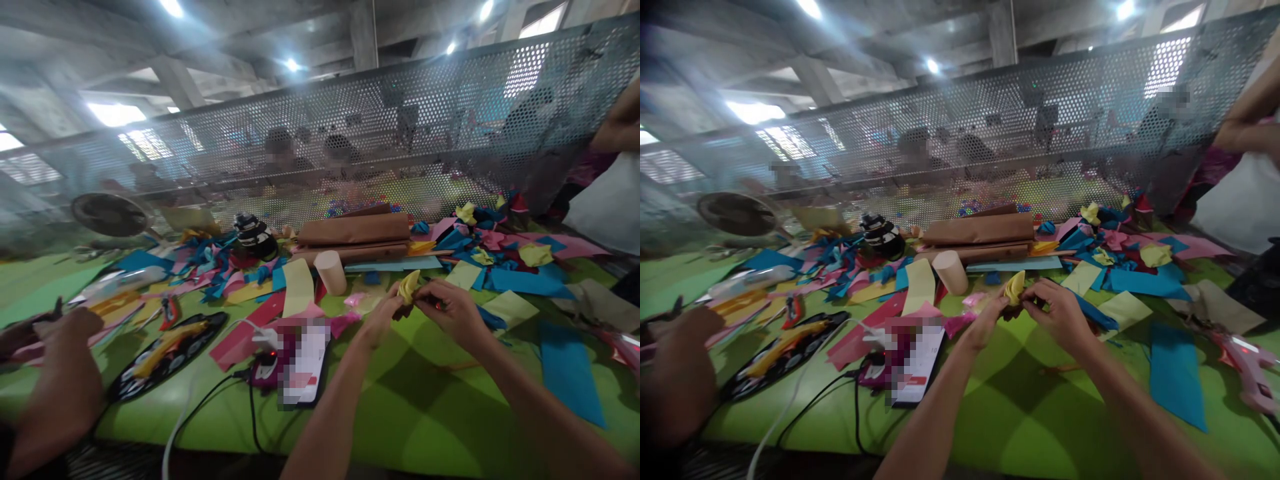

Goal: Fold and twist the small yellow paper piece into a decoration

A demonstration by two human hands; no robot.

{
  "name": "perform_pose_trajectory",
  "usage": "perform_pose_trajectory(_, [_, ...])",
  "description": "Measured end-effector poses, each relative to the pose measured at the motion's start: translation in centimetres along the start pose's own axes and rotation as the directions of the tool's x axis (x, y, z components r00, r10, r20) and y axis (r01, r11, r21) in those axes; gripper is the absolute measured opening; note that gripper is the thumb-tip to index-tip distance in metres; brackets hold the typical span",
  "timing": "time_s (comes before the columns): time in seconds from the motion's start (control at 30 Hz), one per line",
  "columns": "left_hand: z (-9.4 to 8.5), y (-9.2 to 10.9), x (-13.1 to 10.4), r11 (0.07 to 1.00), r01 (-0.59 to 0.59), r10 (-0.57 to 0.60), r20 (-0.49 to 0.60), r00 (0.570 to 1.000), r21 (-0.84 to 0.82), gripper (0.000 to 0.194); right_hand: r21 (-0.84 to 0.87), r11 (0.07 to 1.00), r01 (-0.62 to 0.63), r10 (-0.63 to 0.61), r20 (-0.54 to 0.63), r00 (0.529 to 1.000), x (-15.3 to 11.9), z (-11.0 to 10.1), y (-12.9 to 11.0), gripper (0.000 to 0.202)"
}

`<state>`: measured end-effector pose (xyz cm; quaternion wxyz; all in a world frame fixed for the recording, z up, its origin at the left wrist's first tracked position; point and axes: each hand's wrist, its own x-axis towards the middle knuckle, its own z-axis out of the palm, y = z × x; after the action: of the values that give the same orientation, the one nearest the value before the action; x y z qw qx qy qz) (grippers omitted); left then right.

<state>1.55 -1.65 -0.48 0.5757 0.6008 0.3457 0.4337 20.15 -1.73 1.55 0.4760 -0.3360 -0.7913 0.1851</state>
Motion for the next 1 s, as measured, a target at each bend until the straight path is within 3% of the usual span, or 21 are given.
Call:
perform_pose_trajectory(0.23, [-0.4, -1.0, 0.2, 0.999, -0.01, 0.009, -0.022, 1.0, -0.033, 0.031, 0.023, 1.0, -0.012, 0.011, 0.028, 1.0, 0.1, -0.2, 0.2, 0.009])
perform_pose_trajectory(0.4, [-0.6, -0.6, 0.1, 0.999, 0.003, -0.005, -0.029, 1.0, -0.038, 0.037, 0.059, 0.998, -0.037, 0.039, -0.029, 0.999, 0.2, -0.6, 0.1, 0.007])
perform_pose_trajectory(0.6, [-0.4, -0.1, 0.0, 0.998, -0.032, 0.034, 0.024, 0.999, -0.059, 0.036, -0.017, 1.0, 0.024, -0.024, 0.025, 0.999, 0.2, -0.6, 0.0, 0.01])
perform_pose_trajectory(0.8, [-0.1, 0.5, 0.0, 0.996, 0.006, -0.008, -0.024, 1.0, -0.089, 0.039, -0.043, 0.997, 0.07, -0.068, 0.033, 0.997, 0.1, -0.2, 0.5, 0.011])
perform_pose_trajectory(1.0, [-0.1, 0.0, 0.1, 0.987, -0.003, 0.006, 0.016, 1.0, -0.164, 0.04, -0.082, 0.991, 0.103, -0.098, 0.063, 0.993, 0.1, -0.4, 0.6, 0.01])
